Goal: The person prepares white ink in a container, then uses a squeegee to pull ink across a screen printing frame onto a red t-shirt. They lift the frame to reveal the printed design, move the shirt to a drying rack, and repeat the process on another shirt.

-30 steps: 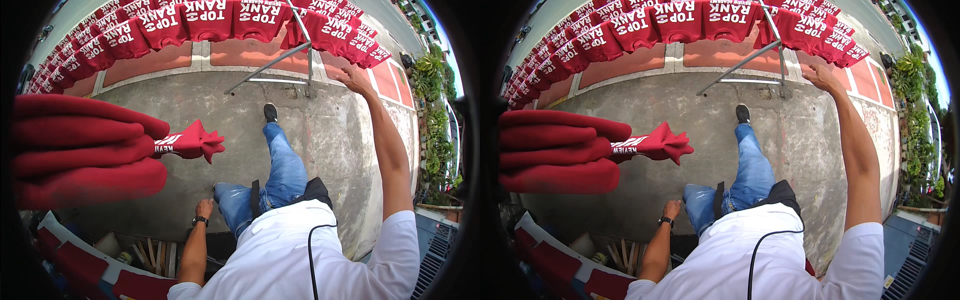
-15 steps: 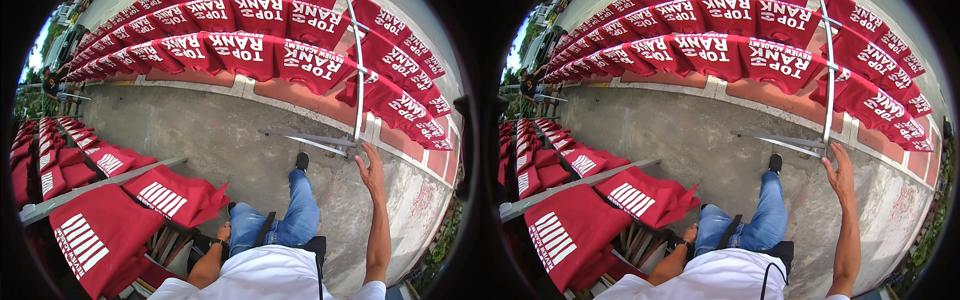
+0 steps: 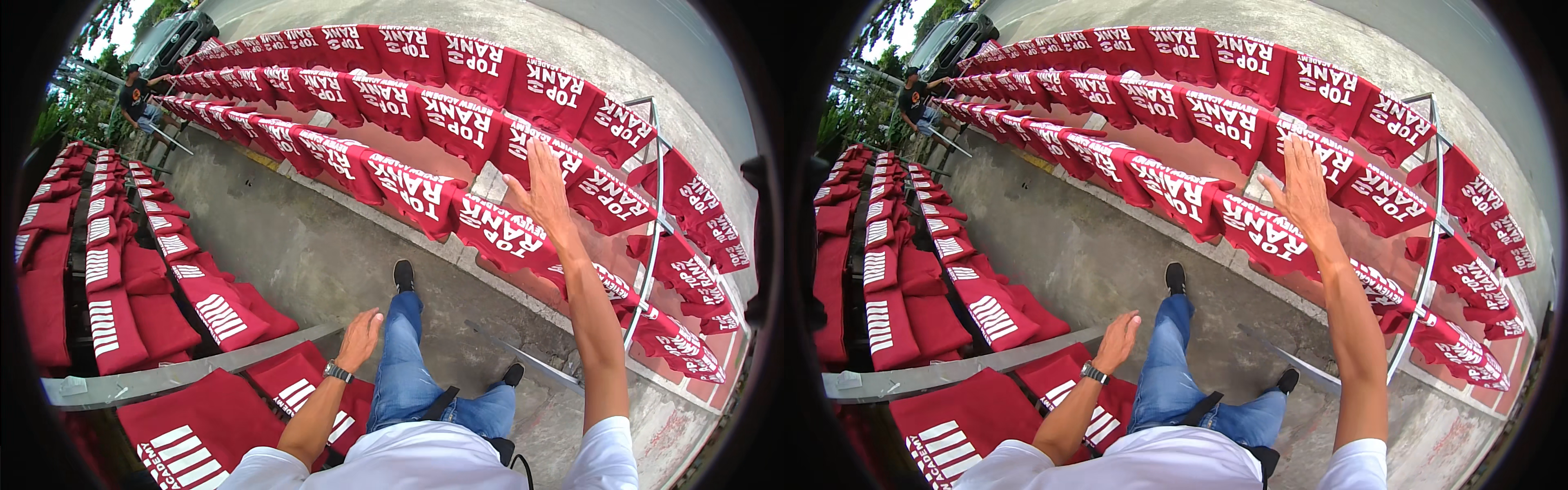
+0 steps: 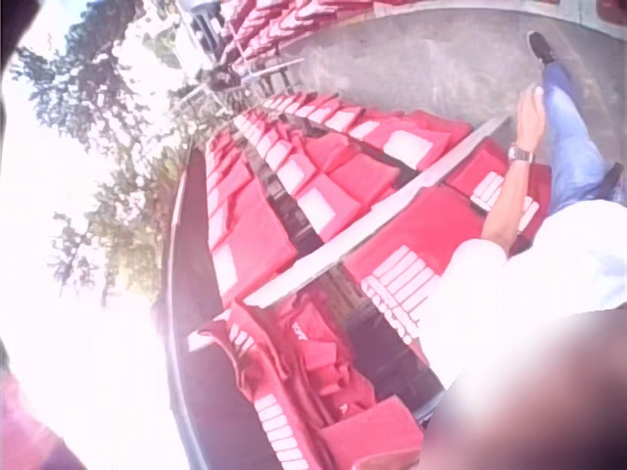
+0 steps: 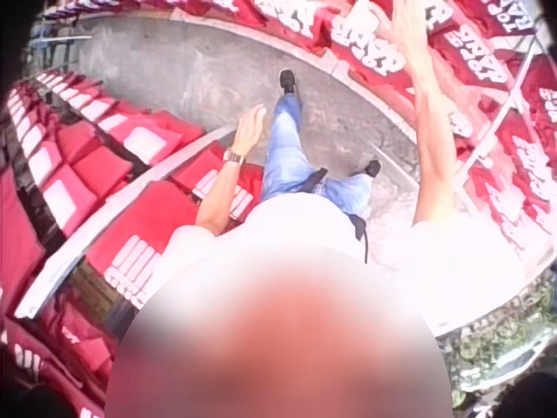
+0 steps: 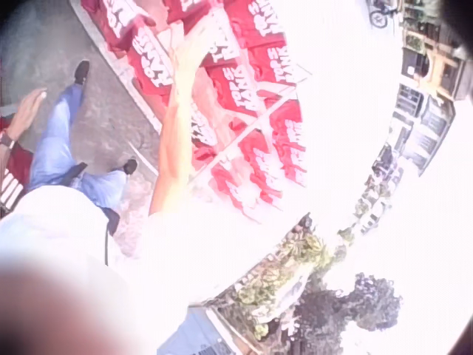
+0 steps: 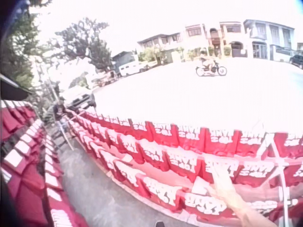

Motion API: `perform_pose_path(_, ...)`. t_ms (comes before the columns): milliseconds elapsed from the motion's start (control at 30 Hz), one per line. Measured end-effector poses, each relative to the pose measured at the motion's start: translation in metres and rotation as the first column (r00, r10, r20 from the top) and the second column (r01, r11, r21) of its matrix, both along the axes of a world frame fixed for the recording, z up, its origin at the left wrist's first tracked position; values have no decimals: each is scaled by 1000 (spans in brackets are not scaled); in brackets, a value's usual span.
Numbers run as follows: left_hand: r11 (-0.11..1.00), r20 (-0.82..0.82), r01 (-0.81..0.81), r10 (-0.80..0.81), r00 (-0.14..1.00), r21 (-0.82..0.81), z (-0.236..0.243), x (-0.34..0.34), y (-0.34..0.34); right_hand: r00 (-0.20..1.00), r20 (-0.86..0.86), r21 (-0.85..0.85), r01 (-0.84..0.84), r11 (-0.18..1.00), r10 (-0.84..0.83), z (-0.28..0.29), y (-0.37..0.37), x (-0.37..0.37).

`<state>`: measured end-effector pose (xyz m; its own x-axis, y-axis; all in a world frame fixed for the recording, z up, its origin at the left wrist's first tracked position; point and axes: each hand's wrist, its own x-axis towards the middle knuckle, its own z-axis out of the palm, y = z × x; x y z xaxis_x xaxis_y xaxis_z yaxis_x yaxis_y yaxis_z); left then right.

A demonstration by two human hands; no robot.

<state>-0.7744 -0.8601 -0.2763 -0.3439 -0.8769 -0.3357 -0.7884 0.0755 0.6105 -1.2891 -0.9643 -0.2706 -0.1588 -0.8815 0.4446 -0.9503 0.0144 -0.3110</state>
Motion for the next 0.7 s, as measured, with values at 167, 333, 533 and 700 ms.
perform_pose_path(167,965,83,-32,11,996,261,-56,94,-144,964,-142,81,236,968,-223,-97,-231,23)
perform_pose_path(333,866,330,-232,83,940,443,-67,239,-170,925,-236,593,380,710,-298,-122,-268,40)
perform_pose_path(533,742,360,-292,73,930,604,-29,303,-208,982,-80,302,185,935,-168,-117,-447,147)
perform_pose_path(700,736,304,-372,234,924,565,-28,332,-290,971,-208,511,208,834,-115,-138,-566,250)
